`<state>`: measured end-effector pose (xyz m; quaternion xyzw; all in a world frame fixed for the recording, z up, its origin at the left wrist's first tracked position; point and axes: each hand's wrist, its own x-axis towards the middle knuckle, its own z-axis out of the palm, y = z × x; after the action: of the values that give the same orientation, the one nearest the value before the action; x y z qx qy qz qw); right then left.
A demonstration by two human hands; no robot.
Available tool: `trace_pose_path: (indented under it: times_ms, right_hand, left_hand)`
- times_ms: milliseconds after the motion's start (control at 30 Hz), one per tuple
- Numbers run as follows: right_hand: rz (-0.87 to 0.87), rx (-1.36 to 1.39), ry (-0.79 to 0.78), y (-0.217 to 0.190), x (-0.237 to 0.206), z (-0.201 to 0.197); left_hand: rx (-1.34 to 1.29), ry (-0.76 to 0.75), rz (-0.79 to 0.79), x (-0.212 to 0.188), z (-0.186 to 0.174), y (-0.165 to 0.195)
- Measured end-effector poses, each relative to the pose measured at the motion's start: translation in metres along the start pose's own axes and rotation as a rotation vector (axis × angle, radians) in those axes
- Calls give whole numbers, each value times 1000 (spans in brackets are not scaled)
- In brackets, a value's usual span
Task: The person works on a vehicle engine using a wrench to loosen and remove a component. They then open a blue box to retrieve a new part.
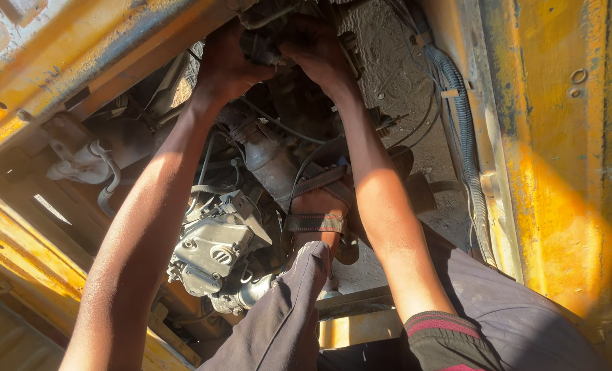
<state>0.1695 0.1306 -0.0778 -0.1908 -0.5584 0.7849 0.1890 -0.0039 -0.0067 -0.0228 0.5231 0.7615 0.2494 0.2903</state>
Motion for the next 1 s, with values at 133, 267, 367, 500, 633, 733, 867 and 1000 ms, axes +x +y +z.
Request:
trace_pose_path:
  times_ms: [133, 267, 367, 500, 633, 733, 867, 1000]
  right_hand:
    - [91, -66, 114, 2, -3, -10]
    - [-55, -274, 54, 12, -4, -22]
    - [-39, -720, 59, 17, -7, -22]
    - [290, -577, 158, 8, -34, -22]
    - [514, 258, 289, -31, -73, -25]
    - [480, 591, 286, -80, -98, -24]
    - [309, 532, 313, -155, -130, -10]
    - [220, 299, 464, -225, -161, 3]
  left_hand:
    - [180, -50, 9, -2, -4, 5]
    - [5, -97, -142, -10, -21, 17]
    - [-242, -205, -365, -18, -32, 34]
    - [-280, -158, -122, -29, -39, 64]
    - [-459, -223, -270, -42, -44, 99]
    - [-500, -297, -351, -55, -55, 125]
    - [-640, -326, -357, -65, -74, 162]
    - [-1065, -348, -240, -59, -92, 201]
